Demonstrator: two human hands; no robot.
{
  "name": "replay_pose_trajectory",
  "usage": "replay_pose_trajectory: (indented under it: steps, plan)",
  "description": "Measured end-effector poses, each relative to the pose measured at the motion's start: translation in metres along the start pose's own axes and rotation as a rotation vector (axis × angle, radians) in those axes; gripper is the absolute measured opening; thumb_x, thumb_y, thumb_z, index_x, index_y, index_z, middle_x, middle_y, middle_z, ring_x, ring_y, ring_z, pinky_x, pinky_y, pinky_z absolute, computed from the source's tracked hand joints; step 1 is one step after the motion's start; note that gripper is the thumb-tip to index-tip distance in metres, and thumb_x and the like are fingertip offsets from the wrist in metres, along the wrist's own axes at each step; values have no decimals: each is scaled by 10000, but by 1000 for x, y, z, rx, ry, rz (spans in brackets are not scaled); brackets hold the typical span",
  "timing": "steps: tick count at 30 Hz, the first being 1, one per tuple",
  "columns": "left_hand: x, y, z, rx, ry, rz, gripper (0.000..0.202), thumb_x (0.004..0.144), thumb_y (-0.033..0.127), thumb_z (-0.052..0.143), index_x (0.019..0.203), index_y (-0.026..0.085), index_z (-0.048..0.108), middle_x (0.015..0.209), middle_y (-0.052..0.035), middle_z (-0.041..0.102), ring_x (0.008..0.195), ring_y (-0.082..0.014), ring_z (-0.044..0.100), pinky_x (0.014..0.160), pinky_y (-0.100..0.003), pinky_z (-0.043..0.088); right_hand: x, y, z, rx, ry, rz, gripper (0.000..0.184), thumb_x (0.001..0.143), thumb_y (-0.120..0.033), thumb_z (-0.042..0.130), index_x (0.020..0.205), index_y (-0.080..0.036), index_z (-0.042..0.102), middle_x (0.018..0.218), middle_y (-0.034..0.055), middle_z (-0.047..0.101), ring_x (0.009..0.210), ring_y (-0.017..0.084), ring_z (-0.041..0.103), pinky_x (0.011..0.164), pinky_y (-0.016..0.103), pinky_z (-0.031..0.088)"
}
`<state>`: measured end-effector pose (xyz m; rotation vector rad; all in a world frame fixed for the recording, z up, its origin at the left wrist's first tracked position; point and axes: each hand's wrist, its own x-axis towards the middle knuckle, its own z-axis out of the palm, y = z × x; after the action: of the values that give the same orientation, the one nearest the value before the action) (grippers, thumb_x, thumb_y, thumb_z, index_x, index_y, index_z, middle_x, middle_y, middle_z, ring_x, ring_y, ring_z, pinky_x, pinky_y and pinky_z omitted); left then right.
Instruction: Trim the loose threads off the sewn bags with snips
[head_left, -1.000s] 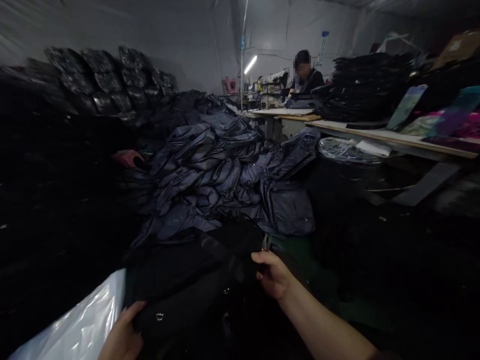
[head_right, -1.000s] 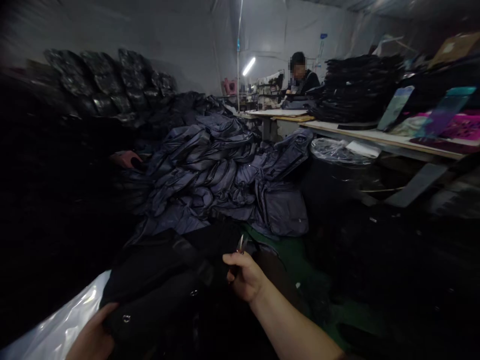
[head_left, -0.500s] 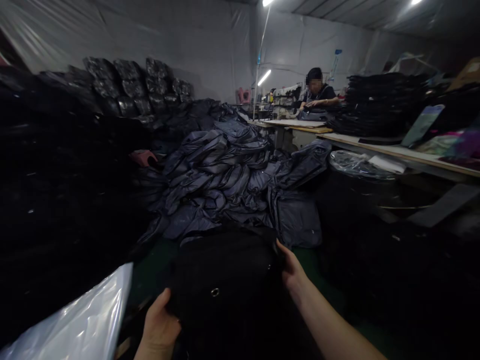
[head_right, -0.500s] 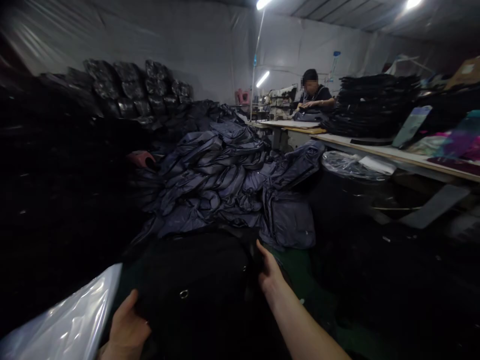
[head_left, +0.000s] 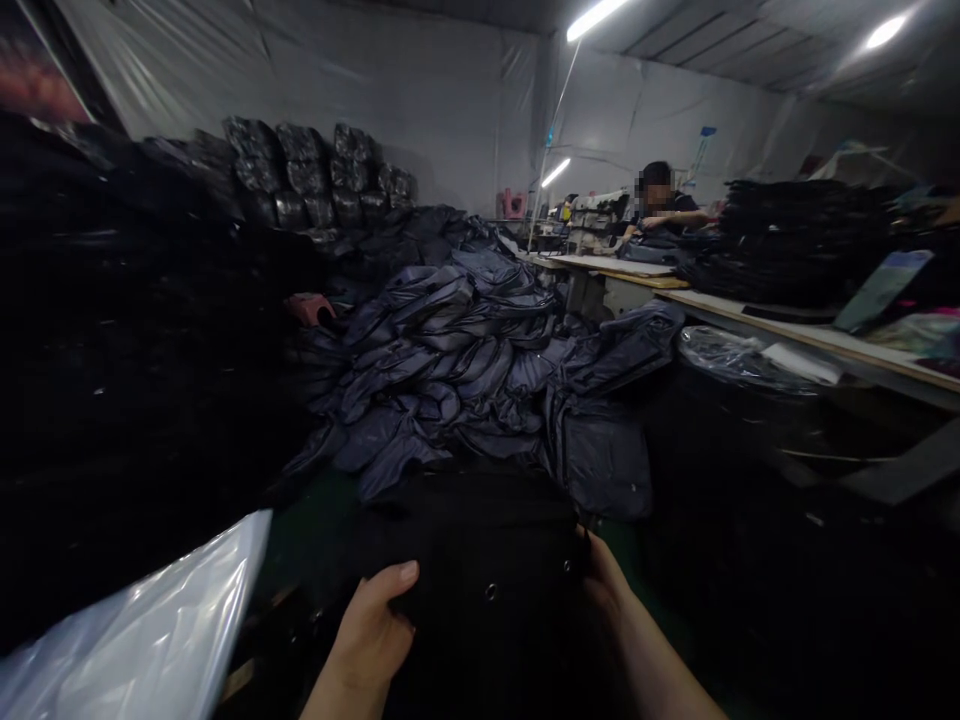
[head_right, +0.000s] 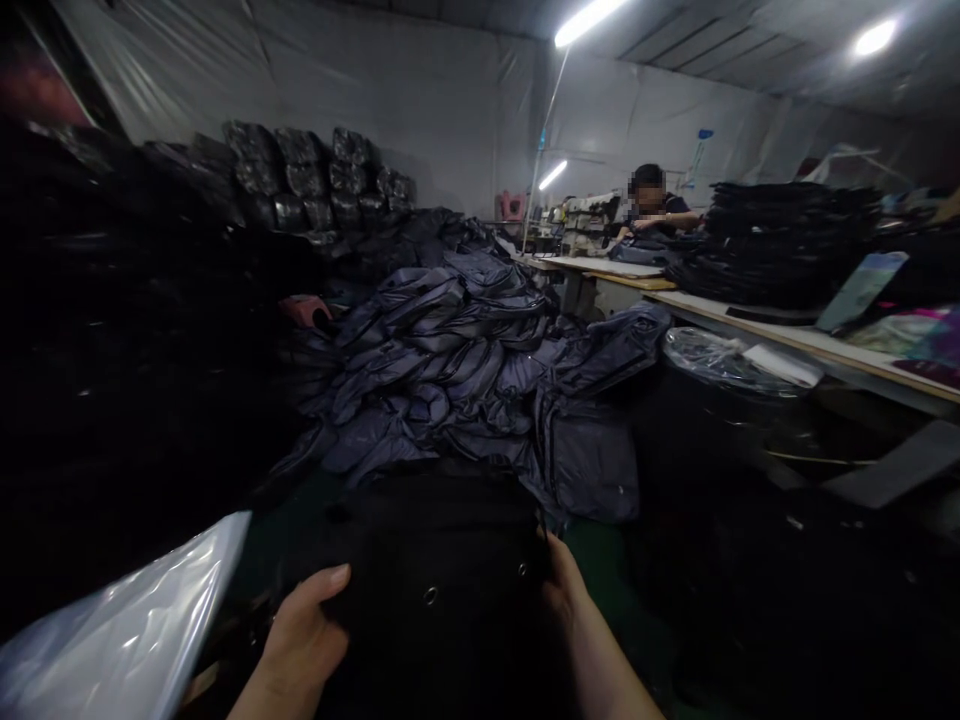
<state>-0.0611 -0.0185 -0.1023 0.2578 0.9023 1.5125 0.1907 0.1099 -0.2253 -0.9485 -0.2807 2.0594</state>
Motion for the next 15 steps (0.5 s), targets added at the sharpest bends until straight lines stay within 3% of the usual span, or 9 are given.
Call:
replay_pose_trajectory:
  steps: [7, 11, 15]
  plan:
    - [-3, 0, -8, 67, -61, -128, 130, 522, 194, 732, 652, 203, 730, 776, -89, 736, 964, -345, 638, 825, -433, 526, 7, 6, -4, 35, 20, 54, 274, 826, -208, 518, 1036, -101, 657, 814, 105, 726, 754, 226, 694, 733, 330, 548]
    - [1, 0, -10, 116, -121, -252, 55, 488, 209, 704, 523, 169, 694, 608, -116, 701, 880, -362, 658, 789, -435, 534, 6, 5, -1, 51, 23, 49, 256, 823, -180, 520, 1029, -117, 658, 779, 89, 724, 726, 215, 693, 729, 315, 546]
    - [3, -7, -10, 81, -96, -308, 58, 494, 198, 682, 538, 164, 698, 592, -121, 694, 892, -378, 651, 790, -458, 533, 5, 4, 4, 73, -1, 58, 240, 819, -194, 538, 1014, -125, 660, 776, 83, 722, 731, 216, 689, 730, 317, 540]
